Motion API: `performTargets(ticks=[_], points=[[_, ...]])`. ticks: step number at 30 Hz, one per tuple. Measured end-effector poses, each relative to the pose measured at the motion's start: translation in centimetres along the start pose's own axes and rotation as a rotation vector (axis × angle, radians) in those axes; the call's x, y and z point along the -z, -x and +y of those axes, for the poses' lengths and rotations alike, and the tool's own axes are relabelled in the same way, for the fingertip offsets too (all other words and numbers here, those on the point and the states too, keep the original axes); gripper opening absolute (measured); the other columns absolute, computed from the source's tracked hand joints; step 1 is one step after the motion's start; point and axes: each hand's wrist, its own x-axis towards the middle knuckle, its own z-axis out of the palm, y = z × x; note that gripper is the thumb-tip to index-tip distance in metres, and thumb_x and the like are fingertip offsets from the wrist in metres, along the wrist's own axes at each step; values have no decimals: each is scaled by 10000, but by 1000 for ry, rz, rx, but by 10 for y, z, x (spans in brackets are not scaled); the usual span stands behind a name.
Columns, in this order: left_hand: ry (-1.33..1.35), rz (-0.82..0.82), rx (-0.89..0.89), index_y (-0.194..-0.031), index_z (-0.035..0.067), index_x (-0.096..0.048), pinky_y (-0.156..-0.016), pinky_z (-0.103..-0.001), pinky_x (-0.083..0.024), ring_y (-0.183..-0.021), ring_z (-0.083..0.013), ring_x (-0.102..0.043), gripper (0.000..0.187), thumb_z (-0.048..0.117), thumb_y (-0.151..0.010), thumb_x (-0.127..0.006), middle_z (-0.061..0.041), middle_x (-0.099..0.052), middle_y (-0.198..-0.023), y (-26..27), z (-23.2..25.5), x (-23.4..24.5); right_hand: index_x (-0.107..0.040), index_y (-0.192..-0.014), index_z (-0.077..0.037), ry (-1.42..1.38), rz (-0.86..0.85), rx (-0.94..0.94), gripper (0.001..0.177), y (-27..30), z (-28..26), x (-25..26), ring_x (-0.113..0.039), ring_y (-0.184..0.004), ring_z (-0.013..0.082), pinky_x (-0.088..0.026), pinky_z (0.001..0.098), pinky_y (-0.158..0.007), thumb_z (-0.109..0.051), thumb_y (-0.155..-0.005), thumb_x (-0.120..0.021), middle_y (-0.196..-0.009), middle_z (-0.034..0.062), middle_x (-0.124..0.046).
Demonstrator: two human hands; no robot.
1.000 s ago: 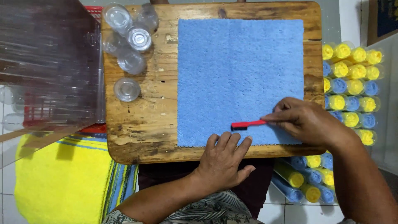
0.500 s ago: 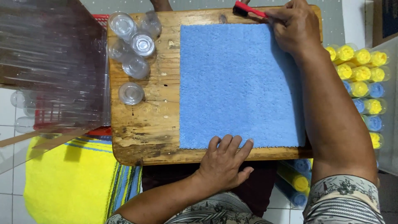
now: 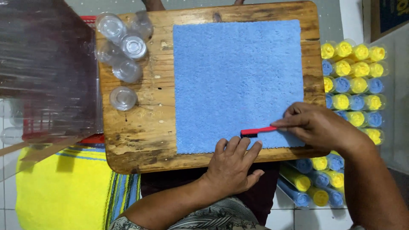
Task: Cleaning a blue microfiber cloth using a small brush on a wooden board
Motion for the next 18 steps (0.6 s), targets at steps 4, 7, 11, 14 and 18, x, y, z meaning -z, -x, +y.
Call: performTargets(ticks=[4, 7, 11, 14, 18], points=[[-55, -5, -4, -1377, 169, -620, -863, -410, -380, -1053, -256, -540, 795, 655, -763, -759, -57, -587, -1178, 1, 1, -2, -795, -1181, -327, 42, 159, 7, 324, -30, -5, 22, -615, -914, 184, -547, 326, -726, -181, -918, -675, -1103, 13, -675], [-85, -7, -18, -1389, 176, -605, -894, -401, -378, -1084, -236, -525, 790, 654, -774, -734, -34, -573, -1218, 3, 0, -4, -778, -1212, -225, 61, 272, -89, 265, -68, -15, 57, -539, -1000, 234, -473, 374, -802, -177, -987, -648, -1157, 66, -606], [-101, 10, -29, -1383, 188, -608, -900, -400, -382, -1095, -226, -529, 802, 659, -753, -764, -27, -575, -1221, 4, -1, -5, -741, -1261, -147, 20, 414, -112, 270, -128, 12, 80, -551, -984, 320, -454, 446, -748, -303, -1062, -645, -1201, 169, -549], [-86, 10, -29, -1396, 184, -609, -913, -416, -393, -1118, -244, -527, 804, 640, -752, -762, -44, -573, -1250, 5, 0, -7, -800, -1311, -167, 144, 736, 176, 242, -169, 61, 75, -563, -1014, 319, -454, 463, -798, -193, -1079, -737, -1134, 137, -567], [-28, 25, -3, -1363, 162, -632, -891, -429, -389, -1085, -267, -528, 810, 642, -726, -774, -69, -582, -1203, 2, 2, -5, -802, -1339, -98, 92, 867, 231, 257, -140, 54, 69, -564, -937, 297, -448, 424, -775, -125, -1094, -729, -1033, 117, -562]])
